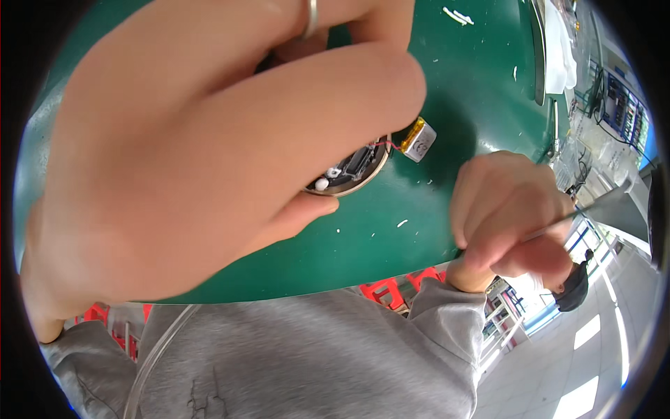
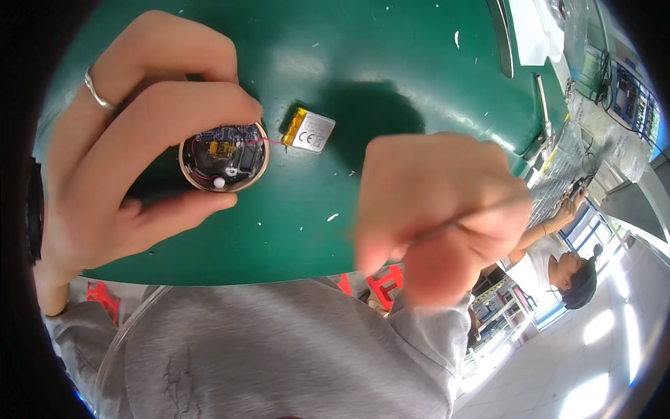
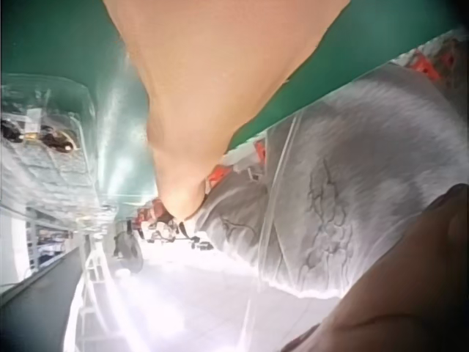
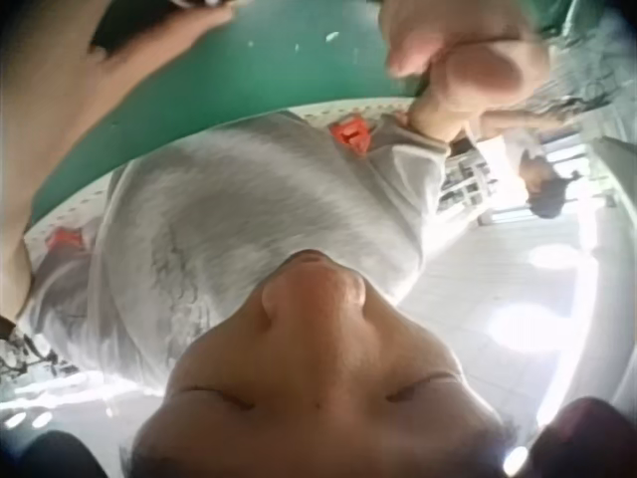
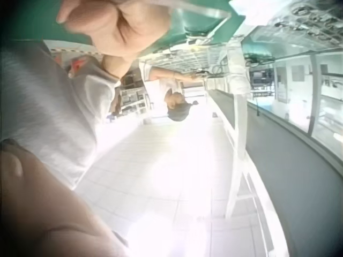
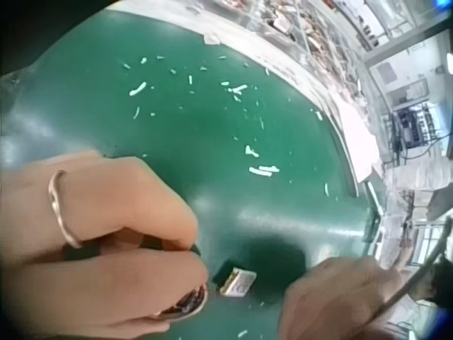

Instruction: Assembling internal components like batteries and circuit boards into small electronic casings using tweezers.

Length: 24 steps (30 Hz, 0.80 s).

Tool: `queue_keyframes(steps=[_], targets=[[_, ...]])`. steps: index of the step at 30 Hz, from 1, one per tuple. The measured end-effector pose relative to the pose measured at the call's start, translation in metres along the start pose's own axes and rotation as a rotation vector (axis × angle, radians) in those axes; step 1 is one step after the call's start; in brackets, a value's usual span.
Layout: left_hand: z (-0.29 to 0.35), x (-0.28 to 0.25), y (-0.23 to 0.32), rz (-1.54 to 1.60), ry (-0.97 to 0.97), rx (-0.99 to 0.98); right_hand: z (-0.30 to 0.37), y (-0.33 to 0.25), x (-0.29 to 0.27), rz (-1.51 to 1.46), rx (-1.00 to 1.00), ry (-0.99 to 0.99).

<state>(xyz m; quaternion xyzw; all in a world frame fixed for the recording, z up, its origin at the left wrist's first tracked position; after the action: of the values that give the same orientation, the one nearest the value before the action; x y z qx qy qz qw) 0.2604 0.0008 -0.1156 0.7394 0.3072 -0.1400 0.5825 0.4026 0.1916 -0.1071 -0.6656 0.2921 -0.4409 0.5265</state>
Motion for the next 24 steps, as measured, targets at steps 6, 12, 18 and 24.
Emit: queue_keyframes(steps=[6, 12, 18, 24], targets=[[-0.001, 0.005, 0.004, -0.089, 0.116, 0.041, 0.004, 0.015, 0.013, 0.182, -0.223, 0.394], [0.007, 0.007, 0.003, -0.218, 0.155, 0.057, 0.003, 0.005, 0.022, 0.138, -0.028, 0.616], [0.003, -0.01, 0.015, -0.246, -0.084, -0.009, -0.015, 0.01, 0.009, -0.137, -0.218, 0.29], [-0.008, 0.009, -0.008, -0.093, 0.054, 0.087, 0.014, -0.006, -0.004, -0.034, -0.295, 0.305]])
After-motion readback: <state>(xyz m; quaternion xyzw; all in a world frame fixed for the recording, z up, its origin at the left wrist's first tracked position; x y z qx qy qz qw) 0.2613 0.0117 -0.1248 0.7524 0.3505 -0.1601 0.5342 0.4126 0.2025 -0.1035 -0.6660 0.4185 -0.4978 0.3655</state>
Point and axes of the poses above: each hand's wrist, its own z-axis away from the middle knuckle, its own x-axis out of the palm, y = z × x, the point moved 3 cm from there along -z, towards the middle knuckle, and after that the axes turned 4 degrees about -z, right-handed, at the moved point
